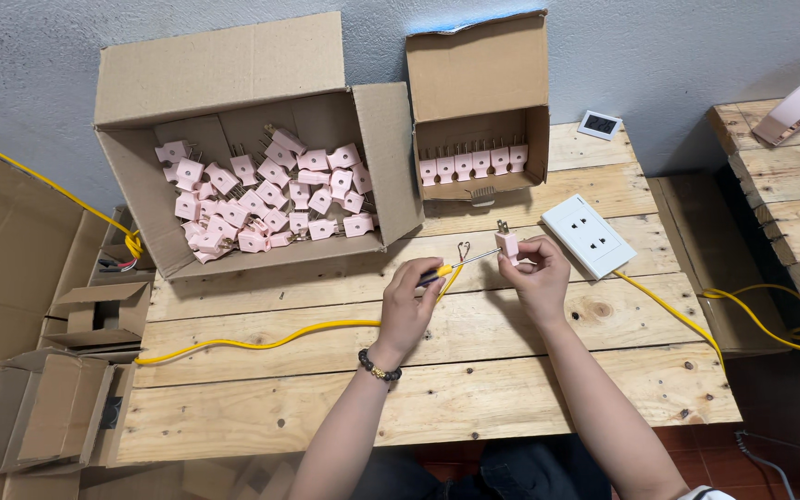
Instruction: The person assembles a pink electrical plug by inserting a yellow cable into the housing and tightening the internal screws with a screwdriver. They then test the plug by inserting it into a white power strip and pressing the switches.
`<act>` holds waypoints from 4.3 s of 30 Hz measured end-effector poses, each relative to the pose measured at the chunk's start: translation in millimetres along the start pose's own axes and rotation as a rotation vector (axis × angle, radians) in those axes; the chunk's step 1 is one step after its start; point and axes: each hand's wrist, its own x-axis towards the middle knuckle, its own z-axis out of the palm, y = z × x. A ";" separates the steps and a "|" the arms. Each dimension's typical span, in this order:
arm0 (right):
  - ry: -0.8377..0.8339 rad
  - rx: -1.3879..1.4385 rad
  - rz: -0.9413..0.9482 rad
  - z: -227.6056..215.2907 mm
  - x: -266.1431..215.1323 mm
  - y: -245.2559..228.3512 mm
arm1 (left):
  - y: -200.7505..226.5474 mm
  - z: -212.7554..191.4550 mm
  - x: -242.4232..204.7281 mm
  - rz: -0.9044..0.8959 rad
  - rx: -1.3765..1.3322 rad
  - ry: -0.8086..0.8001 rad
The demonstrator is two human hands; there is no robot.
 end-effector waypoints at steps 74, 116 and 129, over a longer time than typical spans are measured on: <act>-0.259 -0.303 -0.132 70.8 113.0 -49.6 | -4.2 60.4 -42.5 0.494 0.315 -0.586; -0.364 -1.445 -1.137 320.2 84.0 -9.4 | -10.8 68.5 -38.5 0.022 0.203 -0.877; -0.345 -1.031 -1.535 282.9 67.6 -115.3 | 6.3 50.6 -36.0 0.263 0.472 -0.831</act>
